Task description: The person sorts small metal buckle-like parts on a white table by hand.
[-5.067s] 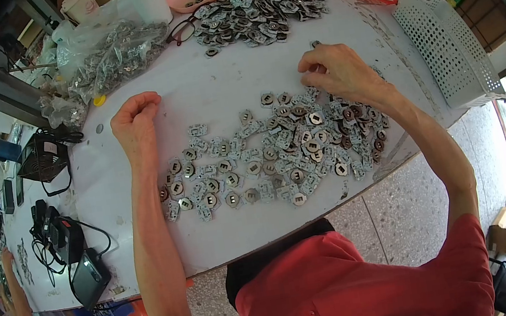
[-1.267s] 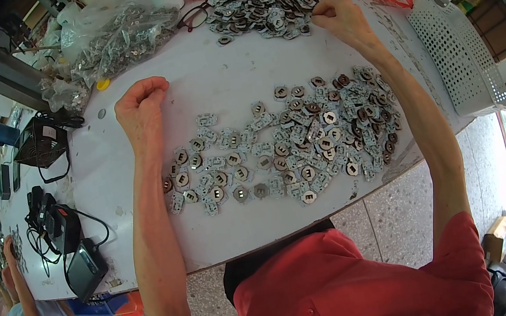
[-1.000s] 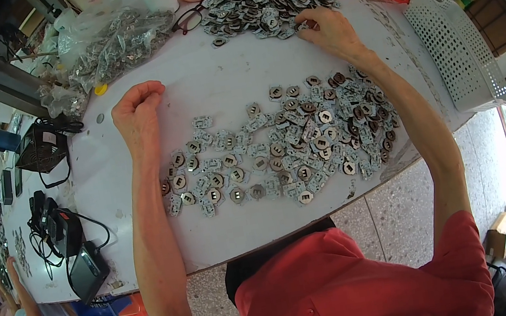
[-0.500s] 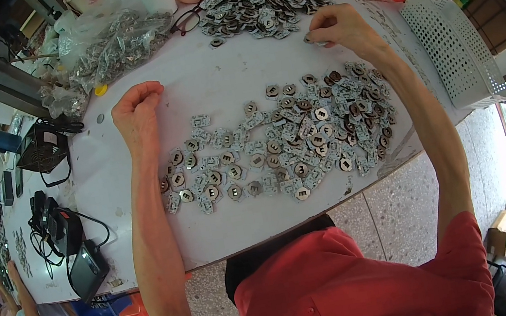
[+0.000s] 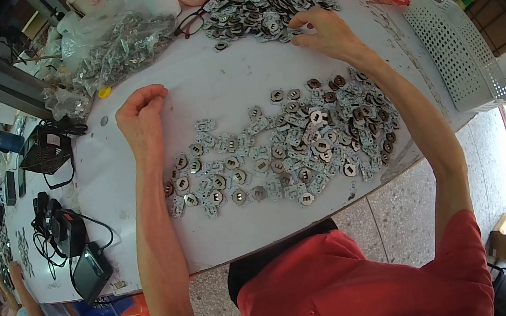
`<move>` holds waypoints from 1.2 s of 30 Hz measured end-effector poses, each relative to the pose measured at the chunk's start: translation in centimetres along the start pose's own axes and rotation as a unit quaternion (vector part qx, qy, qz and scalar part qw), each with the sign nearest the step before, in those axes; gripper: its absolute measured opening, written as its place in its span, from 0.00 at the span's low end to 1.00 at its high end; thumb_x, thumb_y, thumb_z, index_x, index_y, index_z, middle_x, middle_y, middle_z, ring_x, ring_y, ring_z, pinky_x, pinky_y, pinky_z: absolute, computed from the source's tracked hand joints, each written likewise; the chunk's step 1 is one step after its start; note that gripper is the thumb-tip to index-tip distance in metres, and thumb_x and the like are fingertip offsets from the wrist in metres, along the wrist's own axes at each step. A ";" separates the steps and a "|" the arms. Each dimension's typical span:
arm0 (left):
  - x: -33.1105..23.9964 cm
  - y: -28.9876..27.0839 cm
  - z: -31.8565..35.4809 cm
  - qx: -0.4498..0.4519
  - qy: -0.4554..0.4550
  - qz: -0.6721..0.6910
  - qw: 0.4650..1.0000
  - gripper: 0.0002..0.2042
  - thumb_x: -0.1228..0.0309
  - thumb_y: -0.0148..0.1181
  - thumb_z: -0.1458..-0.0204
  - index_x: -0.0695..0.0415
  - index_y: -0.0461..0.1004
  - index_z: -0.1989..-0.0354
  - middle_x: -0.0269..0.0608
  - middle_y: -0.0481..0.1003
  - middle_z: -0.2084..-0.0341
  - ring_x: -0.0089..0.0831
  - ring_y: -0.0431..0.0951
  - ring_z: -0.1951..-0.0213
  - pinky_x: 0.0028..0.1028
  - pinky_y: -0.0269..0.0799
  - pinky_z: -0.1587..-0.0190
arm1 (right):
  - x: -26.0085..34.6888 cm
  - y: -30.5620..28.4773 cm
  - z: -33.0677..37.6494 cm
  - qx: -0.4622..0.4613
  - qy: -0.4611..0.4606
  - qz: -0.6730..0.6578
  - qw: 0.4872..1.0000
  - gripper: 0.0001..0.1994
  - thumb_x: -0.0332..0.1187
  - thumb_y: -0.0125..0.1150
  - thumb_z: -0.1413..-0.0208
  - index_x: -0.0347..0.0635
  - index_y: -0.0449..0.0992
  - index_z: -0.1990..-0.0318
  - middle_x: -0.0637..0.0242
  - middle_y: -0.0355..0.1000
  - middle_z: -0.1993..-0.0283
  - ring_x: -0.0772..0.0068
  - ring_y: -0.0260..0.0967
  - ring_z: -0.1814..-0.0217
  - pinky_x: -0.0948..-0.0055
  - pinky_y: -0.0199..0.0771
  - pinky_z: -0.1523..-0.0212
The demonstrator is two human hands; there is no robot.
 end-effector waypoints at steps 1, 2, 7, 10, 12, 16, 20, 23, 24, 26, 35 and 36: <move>0.1 0.0 -0.1 0.002 -0.001 0.011 1.000 0.09 0.81 0.51 0.59 0.64 0.77 0.71 0.36 0.76 0.75 0.20 0.71 0.71 0.19 0.64 0.63 | -0.7 0.6 -0.3 -0.017 0.010 0.018 1.000 0.11 0.34 0.61 0.57 0.41 0.76 0.65 0.54 0.70 0.66 0.58 0.69 0.59 0.65 0.68 0.57; 0.2 -0.2 0.0 -0.002 -0.003 0.008 1.000 0.09 0.81 0.51 0.59 0.64 0.77 0.71 0.36 0.76 0.75 0.20 0.71 0.71 0.19 0.64 0.63 | -0.5 1.0 -0.4 -0.030 0.019 0.035 0.999 0.11 0.34 0.61 0.57 0.43 0.76 0.64 0.52 0.69 0.64 0.55 0.68 0.57 0.63 0.67 0.55; 0.0 -0.8 0.2 -0.004 -0.003 0.013 1.000 0.09 0.81 0.52 0.59 0.64 0.77 0.71 0.36 0.76 0.75 0.20 0.70 0.71 0.18 0.63 0.64 | 0.1 1.5 -0.3 -0.004 -0.007 0.055 0.998 0.09 0.32 0.60 0.56 0.43 0.76 0.65 0.54 0.69 0.67 0.52 0.68 0.59 0.63 0.68 0.57; 0.2 -0.9 0.1 -0.010 -0.007 0.016 1.000 0.09 0.81 0.52 0.59 0.64 0.77 0.70 0.36 0.76 0.75 0.20 0.70 0.71 0.18 0.64 0.64 | -0.4 0.8 -0.1 -0.021 -0.009 0.028 0.999 0.08 0.30 0.60 0.55 0.43 0.76 0.65 0.57 0.70 0.67 0.55 0.70 0.64 0.65 0.70 0.61; 0.2 -0.7 0.1 -0.007 -0.006 0.022 1.000 0.09 0.81 0.52 0.59 0.64 0.77 0.70 0.36 0.76 0.75 0.20 0.70 0.71 0.19 0.63 0.64 | -1.0 -0.4 0.0 -0.032 0.013 0.004 0.999 0.07 0.30 0.60 0.53 0.42 0.76 0.66 0.61 0.71 0.68 0.59 0.71 0.66 0.68 0.72 0.64; 0.2 -0.3 0.1 -0.003 -0.011 0.011 1.000 0.09 0.81 0.52 0.59 0.64 0.77 0.71 0.36 0.76 0.75 0.20 0.70 0.71 0.19 0.63 0.64 | -3.3 -1.1 1.0 0.015 0.193 -0.283 0.940 0.07 0.31 0.59 0.49 0.36 0.75 0.66 0.68 0.70 0.70 0.78 0.69 0.71 0.79 0.73 0.70; 0.0 -0.4 0.1 0.003 -0.004 0.003 1.000 0.08 0.81 0.52 0.59 0.64 0.77 0.71 0.36 0.76 0.75 0.20 0.71 0.71 0.19 0.63 0.64 | -1.1 -2.8 3.0 0.054 0.228 -0.340 0.911 0.08 0.31 0.59 0.49 0.34 0.74 0.67 0.71 0.70 0.73 0.84 0.66 0.73 0.84 0.69 0.71; 0.0 -0.6 0.2 -0.005 -0.011 0.002 1.000 0.08 0.81 0.52 0.58 0.64 0.77 0.71 0.36 0.76 0.75 0.20 0.71 0.71 0.19 0.64 0.63 | 2.0 -4.3 5.2 0.140 0.194 -0.284 0.929 0.06 0.29 0.58 0.52 0.35 0.75 0.68 0.70 0.69 0.77 0.83 0.66 0.74 0.84 0.67 0.73; -0.1 -0.6 0.2 -0.006 -0.009 0.002 1.000 0.08 0.81 0.52 0.58 0.64 0.77 0.70 0.36 0.76 0.75 0.20 0.71 0.71 0.19 0.64 0.63 | 2.7 -4.7 6.1 0.141 0.194 -0.284 0.928 0.06 0.29 0.58 0.52 0.35 0.75 0.68 0.70 0.69 0.77 0.83 0.66 0.74 0.84 0.67 0.73; -0.2 -0.6 0.2 -0.006 -0.008 0.001 1.000 0.08 0.82 0.52 0.58 0.64 0.77 0.70 0.36 0.76 0.75 0.20 0.71 0.71 0.19 0.64 0.63 | 4.7 -4.5 8.2 0.231 0.154 -0.241 0.930 0.06 0.29 0.59 0.54 0.35 0.76 0.70 0.70 0.70 0.78 0.82 0.66 0.74 0.82 0.65 0.73; -0.1 -0.6 0.2 -0.007 -0.011 0.003 1.000 0.09 0.82 0.51 0.58 0.64 0.77 0.70 0.36 0.76 0.75 0.20 0.71 0.70 0.19 0.64 0.63 | 3.0 -2.8 2.1 0.073 0.043 -0.100 0.991 0.09 0.33 0.60 0.58 0.40 0.77 0.69 0.63 0.73 0.73 0.70 0.70 0.70 0.70 0.69 0.66; -0.1 -0.5 0.1 -0.004 -0.008 0.002 1.000 0.09 0.82 0.51 0.59 0.64 0.77 0.70 0.36 0.76 0.75 0.20 0.71 0.70 0.19 0.64 0.63 | 2.5 -1.7 1.1 0.072 0.042 -0.099 0.992 0.09 0.33 0.60 0.58 0.40 0.77 0.69 0.63 0.73 0.73 0.70 0.70 0.70 0.70 0.69 0.66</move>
Point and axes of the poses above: each hand's wrist, its own z-axis away from the middle knuckle, its own y-axis out of the palm, x = y × z, the point moved 6 cm from there along -z, towards the middle knuckle
